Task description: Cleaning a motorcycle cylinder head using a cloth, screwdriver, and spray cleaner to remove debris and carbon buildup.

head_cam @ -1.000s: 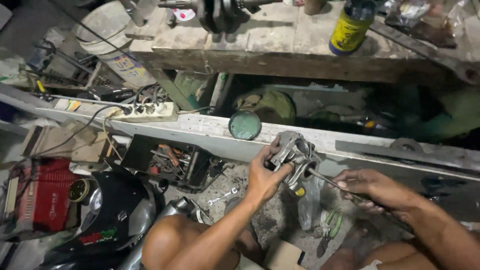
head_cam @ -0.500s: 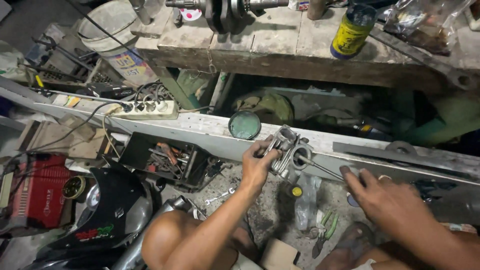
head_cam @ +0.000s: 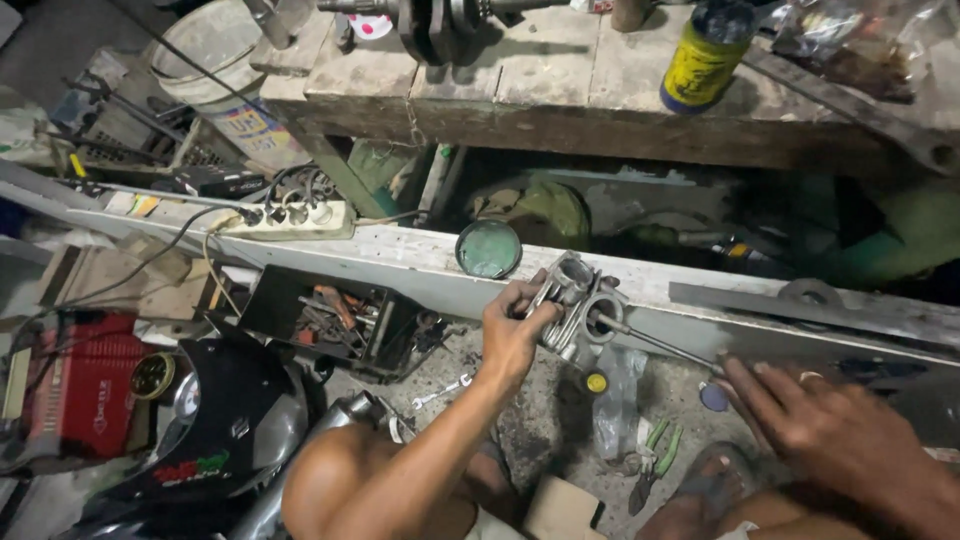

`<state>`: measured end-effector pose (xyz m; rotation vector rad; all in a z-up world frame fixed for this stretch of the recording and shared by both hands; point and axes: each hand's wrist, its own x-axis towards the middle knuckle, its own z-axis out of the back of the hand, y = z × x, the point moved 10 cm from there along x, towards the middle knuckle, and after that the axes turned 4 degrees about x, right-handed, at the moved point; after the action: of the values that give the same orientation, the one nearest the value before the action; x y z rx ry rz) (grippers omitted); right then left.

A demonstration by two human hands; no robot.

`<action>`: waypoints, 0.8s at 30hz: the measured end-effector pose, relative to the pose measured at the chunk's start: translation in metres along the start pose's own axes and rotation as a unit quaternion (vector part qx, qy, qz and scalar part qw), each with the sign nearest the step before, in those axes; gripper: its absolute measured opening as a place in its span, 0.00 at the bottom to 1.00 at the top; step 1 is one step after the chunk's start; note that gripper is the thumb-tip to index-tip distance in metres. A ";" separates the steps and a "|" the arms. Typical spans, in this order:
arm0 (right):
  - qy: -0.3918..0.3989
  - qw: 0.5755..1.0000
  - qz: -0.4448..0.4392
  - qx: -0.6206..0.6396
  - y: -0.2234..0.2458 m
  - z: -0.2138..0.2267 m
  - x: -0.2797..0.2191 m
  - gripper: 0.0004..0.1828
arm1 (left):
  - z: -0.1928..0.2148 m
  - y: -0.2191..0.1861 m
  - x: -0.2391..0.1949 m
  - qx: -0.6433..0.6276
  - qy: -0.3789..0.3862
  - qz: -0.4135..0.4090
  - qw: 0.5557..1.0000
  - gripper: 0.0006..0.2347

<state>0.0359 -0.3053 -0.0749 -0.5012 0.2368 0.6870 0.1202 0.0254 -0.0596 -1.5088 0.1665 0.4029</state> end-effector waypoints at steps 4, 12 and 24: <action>-0.130 0.982 -0.050 0.127 0.000 0.051 0.002 0.33 | -0.003 -0.009 -0.004 0.004 0.012 -0.022 1.000 0.14; 0.139 0.390 -0.305 0.858 -0.006 0.063 0.006 0.27 | 0.000 -0.008 -0.009 0.005 0.006 0.000 1.000 0.15; -0.072 0.994 -0.038 0.068 0.014 0.004 -0.022 0.40 | -0.003 -0.012 -0.012 -0.031 -0.014 0.037 0.999 0.15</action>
<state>0.0104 -0.3062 -0.0680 -0.3277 0.1262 0.6247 0.1143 0.0208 -0.0443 -1.5615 0.1895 0.4912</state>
